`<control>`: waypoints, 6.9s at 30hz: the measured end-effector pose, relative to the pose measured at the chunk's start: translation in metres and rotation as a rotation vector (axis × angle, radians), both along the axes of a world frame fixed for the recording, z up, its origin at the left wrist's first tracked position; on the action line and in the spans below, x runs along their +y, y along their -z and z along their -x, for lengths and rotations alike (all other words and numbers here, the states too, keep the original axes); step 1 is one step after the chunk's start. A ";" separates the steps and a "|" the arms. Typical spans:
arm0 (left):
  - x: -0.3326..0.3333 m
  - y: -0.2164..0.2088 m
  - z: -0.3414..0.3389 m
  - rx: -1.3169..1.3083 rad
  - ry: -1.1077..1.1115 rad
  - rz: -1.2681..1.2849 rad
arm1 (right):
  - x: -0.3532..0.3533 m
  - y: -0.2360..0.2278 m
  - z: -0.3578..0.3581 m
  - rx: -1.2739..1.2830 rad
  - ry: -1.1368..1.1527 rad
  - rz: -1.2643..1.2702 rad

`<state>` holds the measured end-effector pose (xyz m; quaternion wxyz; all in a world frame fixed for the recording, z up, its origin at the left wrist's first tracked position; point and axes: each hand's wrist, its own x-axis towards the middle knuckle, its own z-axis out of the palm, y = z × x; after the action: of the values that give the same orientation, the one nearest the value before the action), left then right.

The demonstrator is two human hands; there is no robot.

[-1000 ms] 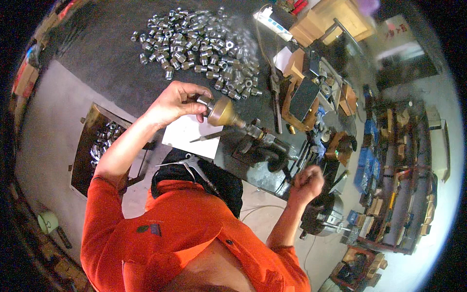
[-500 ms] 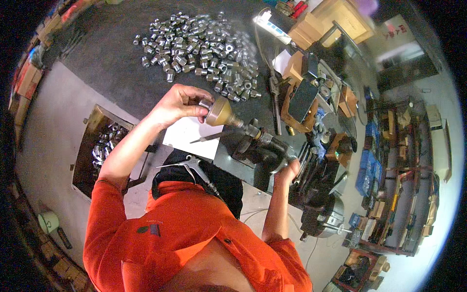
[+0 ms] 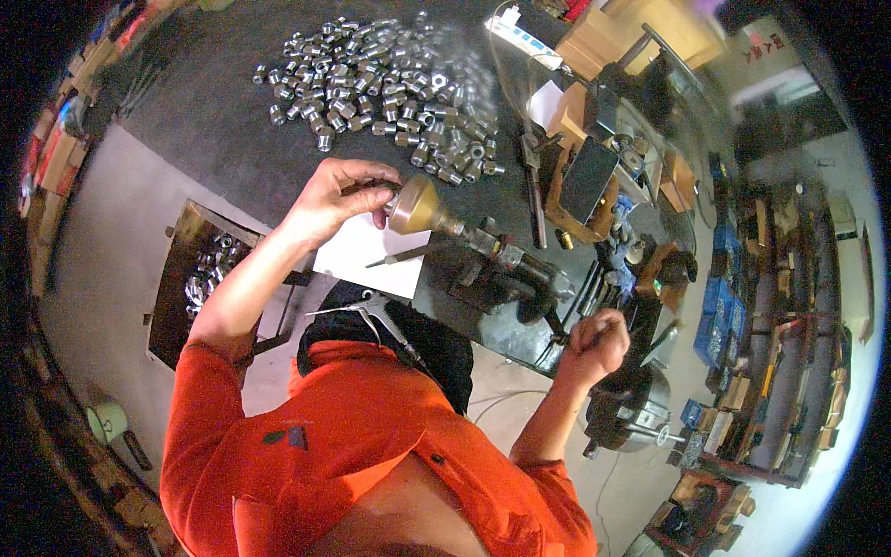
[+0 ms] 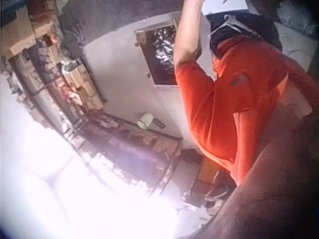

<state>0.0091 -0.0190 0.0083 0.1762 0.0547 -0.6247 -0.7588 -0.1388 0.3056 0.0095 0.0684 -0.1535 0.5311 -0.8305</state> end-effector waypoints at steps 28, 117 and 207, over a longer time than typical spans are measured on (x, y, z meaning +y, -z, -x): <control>-0.001 0.004 0.001 -0.112 -0.116 -0.166 | -0.037 0.003 0.049 0.196 0.147 0.027; -0.007 0.001 -0.008 0.025 -0.005 0.152 | -0.036 0.030 0.088 -0.130 0.122 0.059; -0.036 0.085 -0.257 -1.267 -0.583 1.220 | -0.026 0.090 0.039 -0.040 0.321 -0.191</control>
<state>0.2665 -0.0550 -0.0771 -0.0160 0.5118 -0.8573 -0.0528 -0.1776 0.2794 -0.0805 -0.0401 -0.0432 0.6237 -0.7795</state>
